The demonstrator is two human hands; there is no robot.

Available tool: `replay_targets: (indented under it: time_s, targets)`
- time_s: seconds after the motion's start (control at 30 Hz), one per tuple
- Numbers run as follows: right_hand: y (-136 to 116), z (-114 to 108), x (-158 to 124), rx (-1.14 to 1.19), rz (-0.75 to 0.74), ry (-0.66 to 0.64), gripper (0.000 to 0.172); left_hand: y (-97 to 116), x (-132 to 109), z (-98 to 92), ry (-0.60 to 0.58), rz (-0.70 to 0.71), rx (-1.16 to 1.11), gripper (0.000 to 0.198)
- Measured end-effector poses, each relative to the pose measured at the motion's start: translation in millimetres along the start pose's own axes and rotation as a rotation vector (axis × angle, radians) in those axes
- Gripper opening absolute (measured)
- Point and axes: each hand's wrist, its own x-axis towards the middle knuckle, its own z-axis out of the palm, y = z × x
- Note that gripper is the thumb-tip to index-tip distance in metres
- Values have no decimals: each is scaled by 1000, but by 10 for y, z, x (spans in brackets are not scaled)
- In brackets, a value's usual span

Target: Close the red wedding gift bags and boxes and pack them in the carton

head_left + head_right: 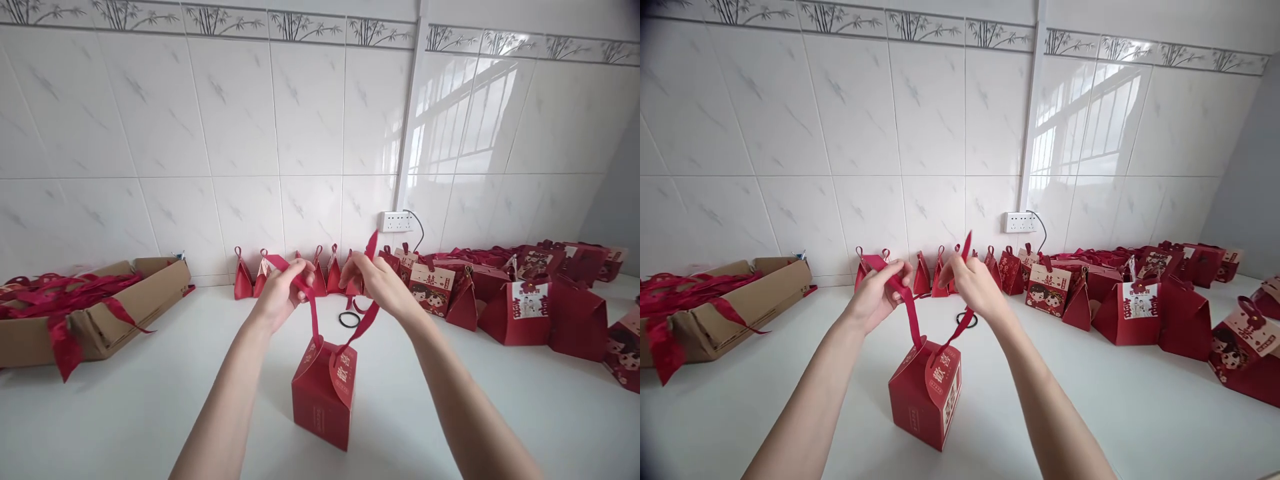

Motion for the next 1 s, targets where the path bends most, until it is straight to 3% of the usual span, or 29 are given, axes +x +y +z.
replay_targets:
  time_s: [0.07,0.17,0.23,0.33,0.43,0.53,0.6,0.7,0.83,1.0]
  targets:
    - [-57,42,2,-24,7,5,42,-18,0,-5,-50,29,-65,14]
    - [-72,80,-34,-53,27,-5,37,-38,-21,-22,-187,92,-73,34]
    - [-52,80,-65,-29,18,-62,36,-31,-38,-27,-229,115,26,36]
    - [-13,53,-103,186,-69,-166,29,-15,-41,-22,-187,124,243,19]
    - [-6,30,-135,363,-149,-224,16,-20,-21,-12,-57,166,392,25]
    - [-50,45,-159,308,-114,-205,4,-33,-20,19,65,245,377,29]
    - [-90,68,-161,283,-125,-162,5,-40,-37,58,104,326,342,27]
    - [-127,91,-140,345,-167,-132,13,-53,-71,130,106,399,310,21]
    - [-104,87,-90,411,-151,-153,26,-53,-118,212,60,382,238,19]
    - [-28,87,-58,465,-190,-79,28,55,-252,277,32,384,178,20]
